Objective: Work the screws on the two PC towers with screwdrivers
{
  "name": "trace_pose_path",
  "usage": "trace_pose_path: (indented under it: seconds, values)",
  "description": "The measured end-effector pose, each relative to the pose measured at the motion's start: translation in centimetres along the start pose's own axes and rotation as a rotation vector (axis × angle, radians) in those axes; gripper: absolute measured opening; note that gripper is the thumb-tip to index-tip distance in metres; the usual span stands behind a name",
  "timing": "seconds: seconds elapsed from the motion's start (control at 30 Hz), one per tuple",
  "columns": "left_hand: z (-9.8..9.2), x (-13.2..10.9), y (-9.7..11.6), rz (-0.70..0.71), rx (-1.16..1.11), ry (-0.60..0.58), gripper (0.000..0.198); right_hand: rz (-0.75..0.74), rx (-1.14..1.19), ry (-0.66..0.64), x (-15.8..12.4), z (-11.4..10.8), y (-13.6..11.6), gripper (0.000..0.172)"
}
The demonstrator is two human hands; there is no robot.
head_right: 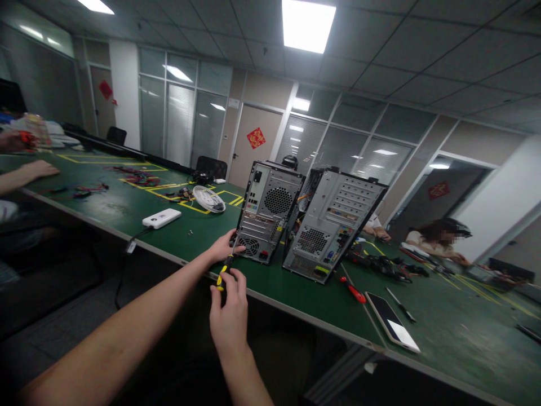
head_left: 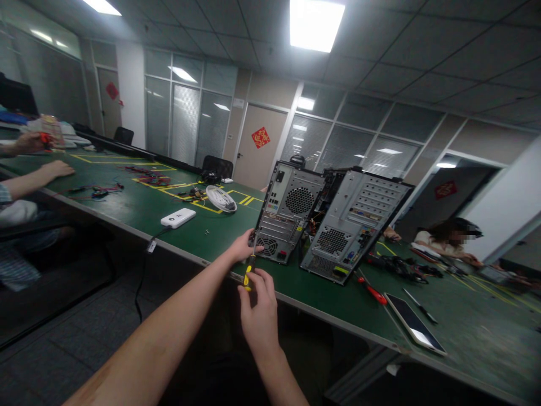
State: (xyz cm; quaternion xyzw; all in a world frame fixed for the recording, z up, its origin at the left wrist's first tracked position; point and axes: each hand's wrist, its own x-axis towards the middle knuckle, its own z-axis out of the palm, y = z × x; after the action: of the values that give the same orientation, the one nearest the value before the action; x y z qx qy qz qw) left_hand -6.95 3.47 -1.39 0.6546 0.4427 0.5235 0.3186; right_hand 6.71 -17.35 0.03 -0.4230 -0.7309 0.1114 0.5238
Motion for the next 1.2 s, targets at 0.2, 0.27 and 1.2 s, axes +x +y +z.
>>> trace_pose_path:
  seconds: [0.2,0.27,1.2]
  values:
    - [-0.07,-0.09,0.24,0.001,0.042,0.009,0.09,-0.039,-0.01,-0.043,0.04,0.08,0.14,0.028]
    - [-0.08,-0.11,0.3,0.002,0.042,0.009,0.09,-0.043,-0.004,-0.058,0.09,0.07,0.14,0.027]
    - [-0.11,0.02,0.12,0.02,0.094,0.014,0.089,-0.019,0.007,-0.031,-0.16,0.24,0.17,0.029]
